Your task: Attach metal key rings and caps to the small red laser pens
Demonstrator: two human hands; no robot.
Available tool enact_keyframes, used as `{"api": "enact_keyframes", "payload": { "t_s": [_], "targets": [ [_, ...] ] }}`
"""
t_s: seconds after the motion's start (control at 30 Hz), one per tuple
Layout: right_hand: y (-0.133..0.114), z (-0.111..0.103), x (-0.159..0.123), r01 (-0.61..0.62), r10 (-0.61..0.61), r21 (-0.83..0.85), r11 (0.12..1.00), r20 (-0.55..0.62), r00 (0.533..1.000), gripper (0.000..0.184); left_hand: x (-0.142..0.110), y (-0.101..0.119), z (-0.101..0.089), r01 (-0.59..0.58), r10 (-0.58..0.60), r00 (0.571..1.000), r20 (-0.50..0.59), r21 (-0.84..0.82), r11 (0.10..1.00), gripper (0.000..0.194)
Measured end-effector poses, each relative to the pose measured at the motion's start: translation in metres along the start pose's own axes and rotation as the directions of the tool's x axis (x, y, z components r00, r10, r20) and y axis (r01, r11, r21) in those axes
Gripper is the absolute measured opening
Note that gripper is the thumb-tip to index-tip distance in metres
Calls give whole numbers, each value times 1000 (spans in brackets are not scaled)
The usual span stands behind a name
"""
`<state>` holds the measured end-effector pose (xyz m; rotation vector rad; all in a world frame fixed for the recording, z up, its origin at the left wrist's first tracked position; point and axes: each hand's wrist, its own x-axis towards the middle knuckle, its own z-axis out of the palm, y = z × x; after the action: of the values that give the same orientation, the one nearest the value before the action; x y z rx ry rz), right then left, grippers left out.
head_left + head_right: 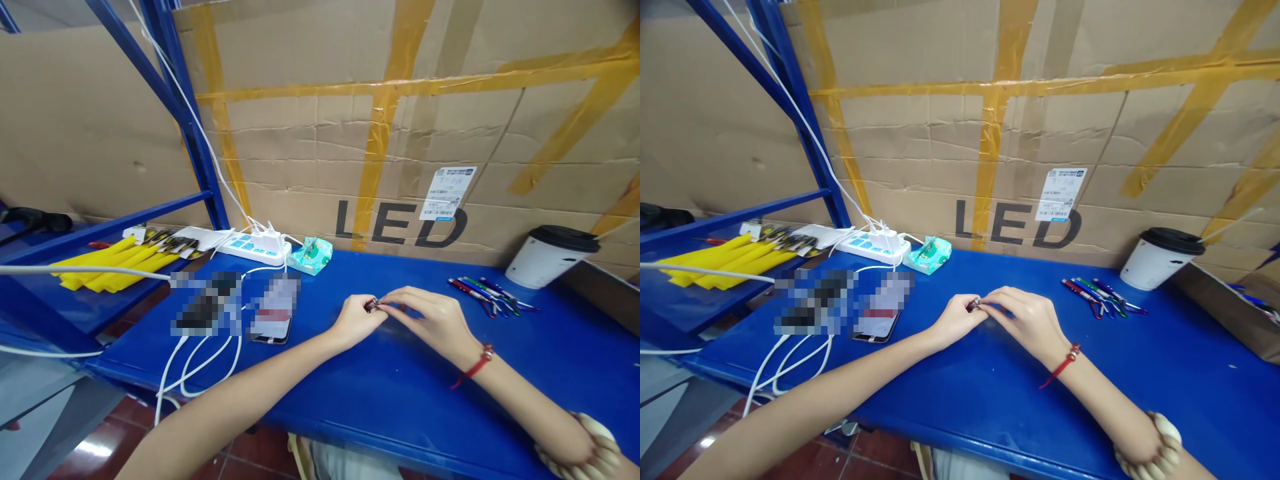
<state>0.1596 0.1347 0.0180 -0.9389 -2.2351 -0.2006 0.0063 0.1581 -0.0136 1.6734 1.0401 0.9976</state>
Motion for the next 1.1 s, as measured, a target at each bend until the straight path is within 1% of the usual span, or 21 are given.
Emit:
{"api": "enact_keyframes", "payload": {
  "t_s": [0.2, 0.33, 0.43, 0.5, 0.57, 0.67, 0.77, 0.87, 0.93, 1.0, 1.1],
  "targets": [
    [1, 3, 0, 5, -8, 121, 993, 22, 1000, 20, -2, 4, -1, -34, 32, 998, 46, 42, 999, 13],
    [0, 4, 0, -58, 45, 190, 980, 70, 997, 22, -2, 2, 0, -37, 35, 999, 38, 57, 998, 14],
    [0, 1, 1, -91, 72, 203, 975, 99, 992, 25, -2, 1, 1, -37, 35, 999, 25, 64, 997, 17],
    [1, -2, 2, -130, 115, 172, 977, 97, 989, 28, -1, 2, 1, -31, 30, 999, 13, 64, 997, 21],
    [4, -5, 3, -194, 187, 105, 975, 70, 980, 30, -1, 4, 1, -24, 24, 1000, 1, 63, 998, 25],
    [12, -9, 2, -272, 274, -62, 960, 42, 961, 28, -1, 6, 0, -21, 22, 1000, -17, 42, 999, 28],
    [21, -9, 1, -312, 346, -256, 915, 100, 933, 26, -1, 7, -1, -16, 17, 999, -49, 16, 1000, 25],
    [26, -9, 0, -335, 431, -374, 865, 208, 878, 25, -2, 9, -2, -25, 23, 997, -73, -25, 999, 22],
    [25, -10, 1, -347, 475, -405, 846, 275, 836, 21, -2, 9, -3, -26, 21, 996, -90, -57, 998, 22],
    [24, -12, 2, -371, 507, -402, 837, 316, 802, 17, -1, 9, -3, -2, -6, 994, -113, -68, 998, 22],
    [22, -12, 3, -414, 520, -340, 844, 333, 786, 14, 0, 9, -3, 33, -42, 993, -109, -85, 996, 21]
  ]
}}
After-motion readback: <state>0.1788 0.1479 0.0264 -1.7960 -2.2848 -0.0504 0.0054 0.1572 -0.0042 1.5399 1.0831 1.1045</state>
